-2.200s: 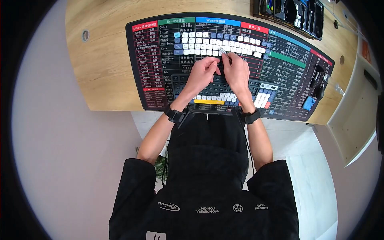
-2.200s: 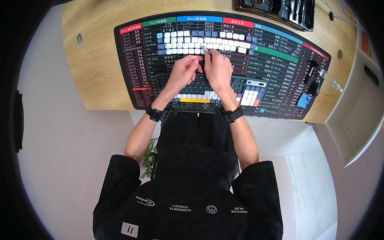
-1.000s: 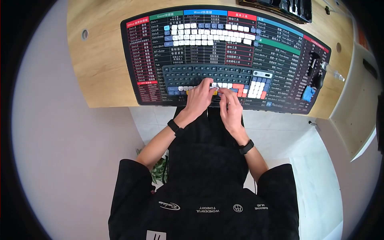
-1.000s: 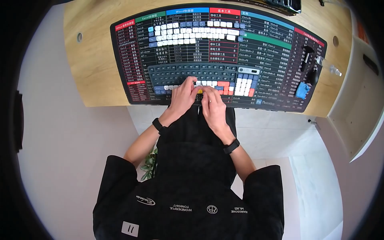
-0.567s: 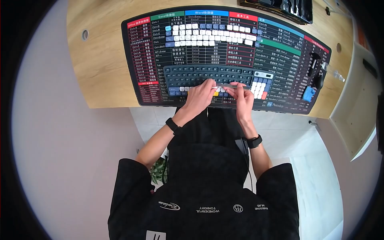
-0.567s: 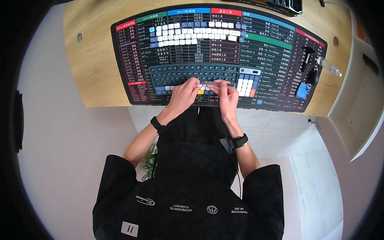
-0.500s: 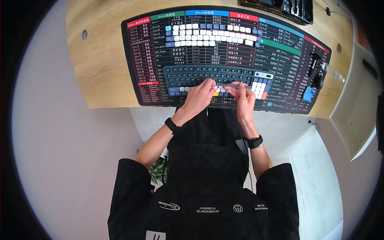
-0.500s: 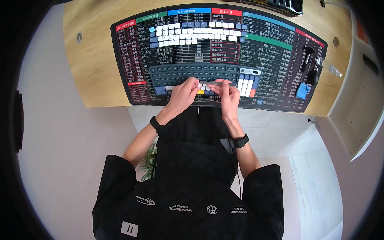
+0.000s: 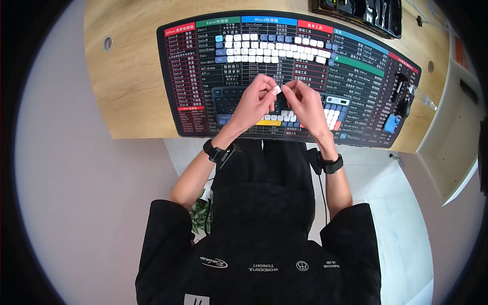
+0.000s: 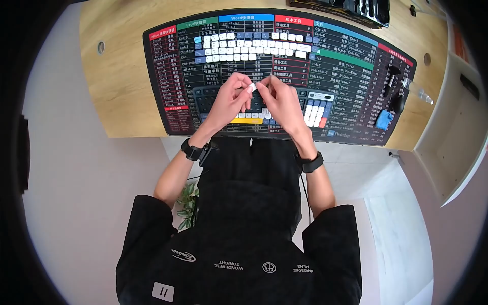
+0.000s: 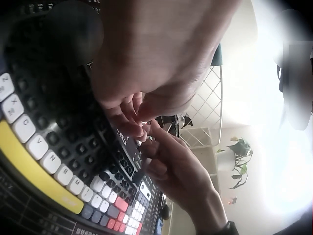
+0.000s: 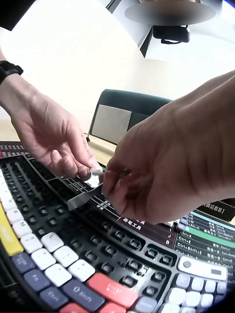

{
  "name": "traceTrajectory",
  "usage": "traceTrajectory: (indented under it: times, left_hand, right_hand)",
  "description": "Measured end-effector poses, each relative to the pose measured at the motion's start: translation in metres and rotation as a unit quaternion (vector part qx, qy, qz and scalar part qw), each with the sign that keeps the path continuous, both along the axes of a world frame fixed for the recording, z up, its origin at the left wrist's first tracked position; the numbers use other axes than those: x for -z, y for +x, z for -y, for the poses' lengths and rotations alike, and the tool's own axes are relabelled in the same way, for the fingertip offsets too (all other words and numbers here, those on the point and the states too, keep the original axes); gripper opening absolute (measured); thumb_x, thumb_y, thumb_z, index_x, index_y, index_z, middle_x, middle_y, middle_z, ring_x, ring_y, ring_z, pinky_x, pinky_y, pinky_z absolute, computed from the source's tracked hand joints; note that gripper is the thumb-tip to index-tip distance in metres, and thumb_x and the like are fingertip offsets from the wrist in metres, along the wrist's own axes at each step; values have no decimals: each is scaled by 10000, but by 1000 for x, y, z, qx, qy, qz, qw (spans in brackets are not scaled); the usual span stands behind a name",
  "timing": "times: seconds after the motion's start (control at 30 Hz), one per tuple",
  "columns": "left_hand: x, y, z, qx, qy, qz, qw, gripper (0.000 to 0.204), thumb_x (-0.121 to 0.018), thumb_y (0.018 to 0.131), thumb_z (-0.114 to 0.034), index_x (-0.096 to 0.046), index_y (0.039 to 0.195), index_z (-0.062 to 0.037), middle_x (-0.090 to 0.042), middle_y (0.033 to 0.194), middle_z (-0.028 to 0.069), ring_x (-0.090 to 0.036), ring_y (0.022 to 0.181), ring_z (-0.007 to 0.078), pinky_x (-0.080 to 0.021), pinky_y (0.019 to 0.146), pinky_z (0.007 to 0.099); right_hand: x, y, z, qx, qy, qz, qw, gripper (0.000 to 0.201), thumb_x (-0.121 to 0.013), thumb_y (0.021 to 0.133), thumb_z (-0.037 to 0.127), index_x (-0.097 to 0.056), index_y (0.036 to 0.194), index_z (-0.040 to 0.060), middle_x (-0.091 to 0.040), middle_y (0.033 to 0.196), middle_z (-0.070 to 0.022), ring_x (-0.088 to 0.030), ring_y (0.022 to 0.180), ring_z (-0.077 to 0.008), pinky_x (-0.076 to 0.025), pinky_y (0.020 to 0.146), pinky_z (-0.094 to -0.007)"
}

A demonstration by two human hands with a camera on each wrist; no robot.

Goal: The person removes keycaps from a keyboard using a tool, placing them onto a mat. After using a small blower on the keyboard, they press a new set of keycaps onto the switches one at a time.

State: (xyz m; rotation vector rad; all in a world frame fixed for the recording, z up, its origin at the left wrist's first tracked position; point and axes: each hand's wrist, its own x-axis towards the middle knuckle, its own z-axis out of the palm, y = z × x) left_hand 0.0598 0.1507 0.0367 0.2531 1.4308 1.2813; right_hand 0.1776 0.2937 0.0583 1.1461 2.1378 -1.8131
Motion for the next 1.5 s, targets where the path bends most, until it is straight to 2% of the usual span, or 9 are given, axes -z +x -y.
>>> traceTrajectory:
  times: [0.27, 0.43, 0.7, 0.77, 0.8, 0.87, 0.97, 1.17, 1.5]
  left_hand:
    - [12, -13, -16, -18, 33, 12, 999, 179, -506, 1074, -56, -525, 1245, -11, -608, 950, 50, -597, 704, 73, -473, 600, 217]
    - [13, -19, -17, -27, -61, -28, 997, 264, -481, 1102, -149, -570, 1278, 28, -667, 930, 84, -614, 633, 84, -472, 548, 212]
    - [15, -24, -25, 29, -125, 2, 992, 302, -509, 1097, -186, -607, 1281, 32, -723, 886, 102, -610, 582, 87, -462, 507, 228]
    - [20, -19, -22, 53, -67, -282, 955, 285, -555, 1059, -141, -619, 1306, -14, -736, 926, 129, -636, 564, 163, -487, 494, 298]
    - [23, -18, -20, 54, -67, -282, 956, 285, -555, 1059, -141, -619, 1306, -14, -736, 926, 129, -636, 564, 163, -487, 494, 298]
    - [12, -22, -24, 62, -38, -536, 841, 381, -582, 1005, -73, -595, 1386, -72, -706, 885, 135, -648, 566, 257, -507, 498, 376]
    - [9, -31, -24, 189, -106, -572, 791, 606, -597, 938, -18, -488, 1525, -121, -662, 816, 122, -645, 574, 306, -518, 505, 418]
    - [9, -37, -27, 267, -147, -572, 762, 936, -641, 813, 19, -277, 1653, -172, -626, 761, 118, -619, 525, 307, -495, 469, 426]
    - [16, -34, -26, 280, -162, -586, 742, 936, -642, 811, 27, -285, 1652, -175, -620, 705, 117, -616, 495, 299, -484, 445, 422]
  right_hand:
    - [17, -22, -12, 12, 6, 24, 1000, 262, -654, 1009, 212, -684, 912, -30, -617, 620, -109, -542, 535, -180, -435, 551, -342]
    - [32, -33, -19, 57, 35, 87, 994, 262, -653, 998, 215, -710, 901, -22, -699, 677, -122, -695, 621, -239, -500, 613, -373]
    - [42, -47, -17, 58, 88, 117, 988, 264, -637, 995, 222, -712, 879, -3, -697, 664, -136, -714, 668, -332, -521, 663, -425]
    - [43, -48, -16, 60, 85, 118, 988, 265, -638, 994, 226, -714, 879, 0, -698, 665, -139, -715, 675, -340, -524, 669, -429]
    - [43, -48, -16, 62, 91, 118, 987, 270, -641, 994, 232, -715, 879, 0, -698, 665, -142, -717, 683, -347, -526, 674, -434]
    - [42, -50, -15, 64, 97, 117, 986, 275, -644, 994, 238, -715, 878, 0, -699, 665, -145, -718, 690, -354, -529, 679, -438]
    - [44, -50, -13, 66, 111, 138, 982, 284, -651, 993, 247, -716, 873, -1, -700, 667, -153, -717, 703, -370, -531, 688, -450]
    - [41, -50, -14, 61, 107, 150, 981, 304, -648, 997, 251, -714, 847, -5, -692, 656, -160, -711, 703, -385, -527, 687, -458]
    - [42, -53, -9, 80, 102, 135, 982, 324, -641, 1000, 258, -706, 823, -6, -683, 643, -162, -701, 687, -390, -523, 671, -463]
